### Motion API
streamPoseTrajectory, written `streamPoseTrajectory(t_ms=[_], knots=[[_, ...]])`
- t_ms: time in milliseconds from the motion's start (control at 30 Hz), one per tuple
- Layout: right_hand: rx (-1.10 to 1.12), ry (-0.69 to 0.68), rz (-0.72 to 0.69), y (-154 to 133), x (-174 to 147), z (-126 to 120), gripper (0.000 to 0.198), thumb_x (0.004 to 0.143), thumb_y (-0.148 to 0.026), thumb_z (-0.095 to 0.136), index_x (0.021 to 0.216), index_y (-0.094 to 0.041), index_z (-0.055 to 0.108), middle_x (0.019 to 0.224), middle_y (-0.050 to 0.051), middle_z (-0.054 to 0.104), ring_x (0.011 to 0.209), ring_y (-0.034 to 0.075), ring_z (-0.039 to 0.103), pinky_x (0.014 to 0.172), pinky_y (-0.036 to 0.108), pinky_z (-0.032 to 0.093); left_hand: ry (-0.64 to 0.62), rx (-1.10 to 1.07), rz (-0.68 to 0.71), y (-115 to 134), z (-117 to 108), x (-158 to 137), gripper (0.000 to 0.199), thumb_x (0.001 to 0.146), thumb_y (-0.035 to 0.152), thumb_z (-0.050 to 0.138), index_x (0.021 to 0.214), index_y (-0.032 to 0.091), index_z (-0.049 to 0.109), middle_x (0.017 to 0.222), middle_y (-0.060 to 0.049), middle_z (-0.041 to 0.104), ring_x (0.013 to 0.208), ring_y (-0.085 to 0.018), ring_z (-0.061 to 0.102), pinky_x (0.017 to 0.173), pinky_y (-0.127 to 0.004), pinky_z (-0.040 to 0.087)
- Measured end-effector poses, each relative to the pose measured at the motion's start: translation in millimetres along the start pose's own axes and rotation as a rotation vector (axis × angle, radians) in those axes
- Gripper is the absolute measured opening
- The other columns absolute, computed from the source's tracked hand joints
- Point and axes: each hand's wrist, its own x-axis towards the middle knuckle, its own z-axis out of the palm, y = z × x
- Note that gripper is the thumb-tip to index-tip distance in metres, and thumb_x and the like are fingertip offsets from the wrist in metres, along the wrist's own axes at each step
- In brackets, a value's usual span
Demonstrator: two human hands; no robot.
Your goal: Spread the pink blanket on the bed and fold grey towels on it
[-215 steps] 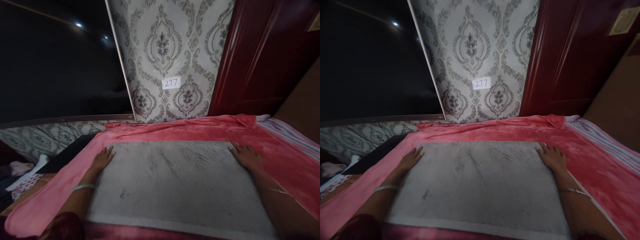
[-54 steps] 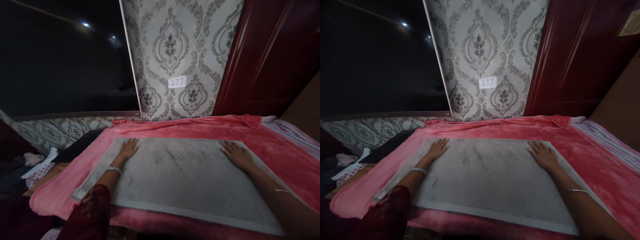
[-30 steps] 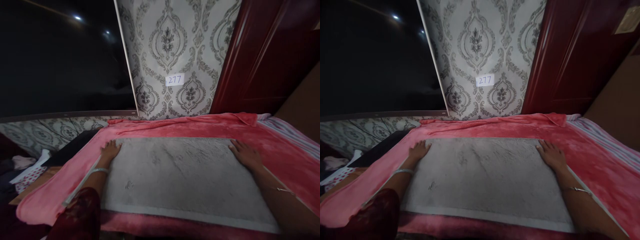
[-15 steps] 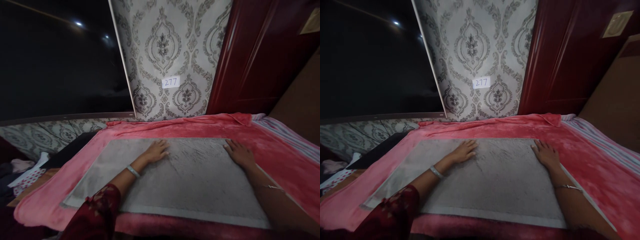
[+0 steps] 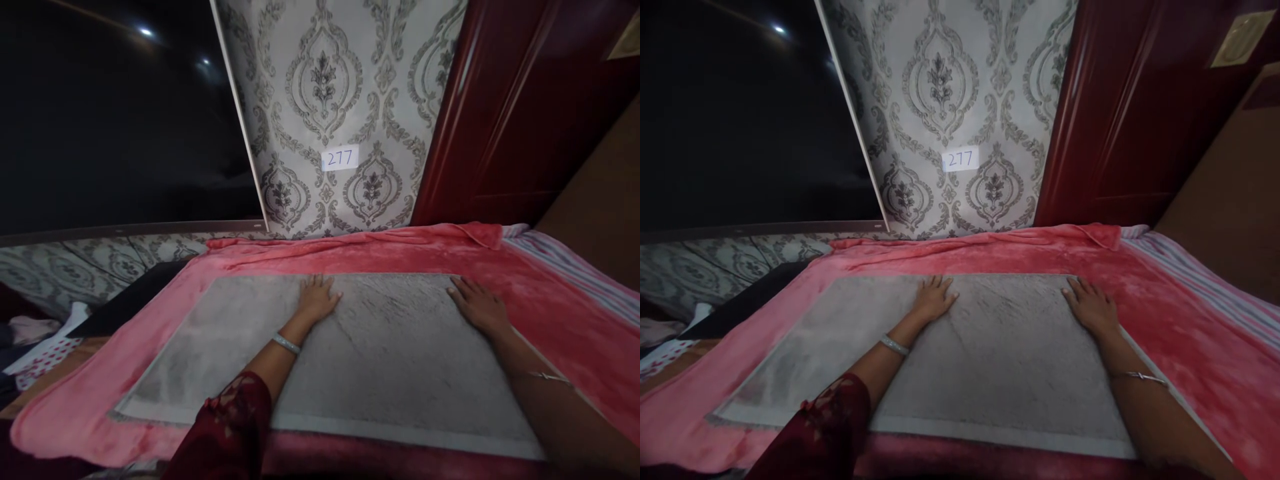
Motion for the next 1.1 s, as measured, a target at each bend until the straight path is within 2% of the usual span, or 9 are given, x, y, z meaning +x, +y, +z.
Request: streamPoseTrajectory(t_ms=[167,300,400,467,567,700,867,1000,1100], knots=[[-0.011,0.034,-0.009,-25.6,-6.0,-9.0,0.062,0.101,-0.047,0.023,0.15,-0.02,0.05,0.156,0.014,0.043,0.145,0.036,0.035,0.112,0.065,0.035,-0.014,-0.013,-0.015,-7.7,-0.3,3.1,0.064,0.101,0.056,0.035,0.155,0.022,0.041,0.163,-0.015,0.036,0.152,-0.034,0.028,0.121,-0.06,0.021],[0.113,0.045,-0.398,-99.2,-23.1,-11.8,0.059,0.101,-0.042,0.026,0.153,-0.022,0.047,0.157,0.011,0.041,0.149,0.03,0.03,0.116,0.059,0.033,0.008,-0.013,-0.006,-7.1,0.8,0.4,0.066,0.101,0.056,0.034,0.155,0.02,0.041,0.162,-0.017,0.036,0.152,-0.035,0.028,0.121,-0.061,0.021],[0.187,-0.099,-0.666,-166.9,-40.9,-9.8,0.061,0.101,-0.044,0.029,0.158,-0.023,0.039,0.162,0.009,0.032,0.151,0.027,0.026,0.119,0.056,0.029,0.024,-0.017,0.006,-6.3,1.2,-1.6,0.066,0.101,0.056,0.033,0.155,0.02,0.041,0.162,-0.017,0.036,0.152,-0.036,0.028,0.121,-0.062,0.021],[0.183,-0.185,-0.77,-202.5,-49.6,-7.6,0.062,0.102,-0.043,0.028,0.16,-0.022,0.035,0.164,0.008,0.028,0.152,0.026,0.024,0.121,0.057,0.025,0.037,-0.017,0.012,-6.9,2.0,-2.3,0.064,0.102,0.053,0.034,0.155,0.019,0.042,0.162,-0.017,0.037,0.151,-0.036,0.028,0.12,-0.063,0.022],[0.15,-0.238,-0.793,-231.6,-54.1,-3.1,0.062,0.102,-0.039,0.026,0.16,-0.02,0.034,0.164,0.008,0.027,0.153,0.026,0.021,0.122,0.058,0.021,0.065,-0.027,0.027,-9.0,4.4,-2.5,0.06,0.102,0.048,0.036,0.155,0.021,0.043,0.164,-0.013,0.035,0.151,-0.037,0.029,0.119,-0.065,0.023],[0.147,-0.226,-0.771,-236.1,-50.1,2.0,0.062,0.102,-0.041,0.025,0.161,-0.021,0.032,0.164,0.007,0.027,0.153,0.025,0.021,0.122,0.057,0.02,0.066,-0.071,0.155,-11.7,7.3,-1.5,0.053,0.102,0.04,0.036,0.153,0.027,0.044,0.162,-0.004,0.039,0.152,-0.033,0.028,0.122,-0.063,0.021],[0.093,-0.222,-0.76,-224.7,-40.8,-0.4,0.064,0.103,-0.052,0.025,0.16,-0.025,0.033,0.164,0.005,0.028,0.153,0.026,0.022,0.123,0.055,0.02,0.02,-0.081,0.188,-12.1,6.3,0.5,0.054,0.103,0.04,0.035,0.154,0.025,0.043,0.161,-0.006,0.042,0.152,-0.03,0.03,0.123,-0.06,0.019],[0.032,-0.229,-0.674,-200.6,-29.9,-4.6,0.064,0.103,-0.054,0.023,0.16,-0.028,0.034,0.165,0.002,0.025,0.153,0.026,0.021,0.123,0.054,0.021,0.002,-0.078,0.176,-12.3,5.4,1.7,0.055,0.103,0.043,0.034,0.154,0.026,0.043,0.162,-0.005,0.04,0.153,-0.029,0.028,0.124,-0.059,0.018],[-0.014,-0.234,-0.572,-166.1,-19.9,-6.9,0.065,0.102,-0.054,0.022,0.161,-0.028,0.033,0.165,0.001,0.025,0.153,0.026,0.021,0.123,0.053,0.021,-0.008,-0.08,0.171,-12.7,5.6,2.6,0.055,0.103,0.043,0.034,0.155,0.025,0.041,0.162,-0.005,0.039,0.153,-0.029,0.027,0.124,-0.059,0.017]])
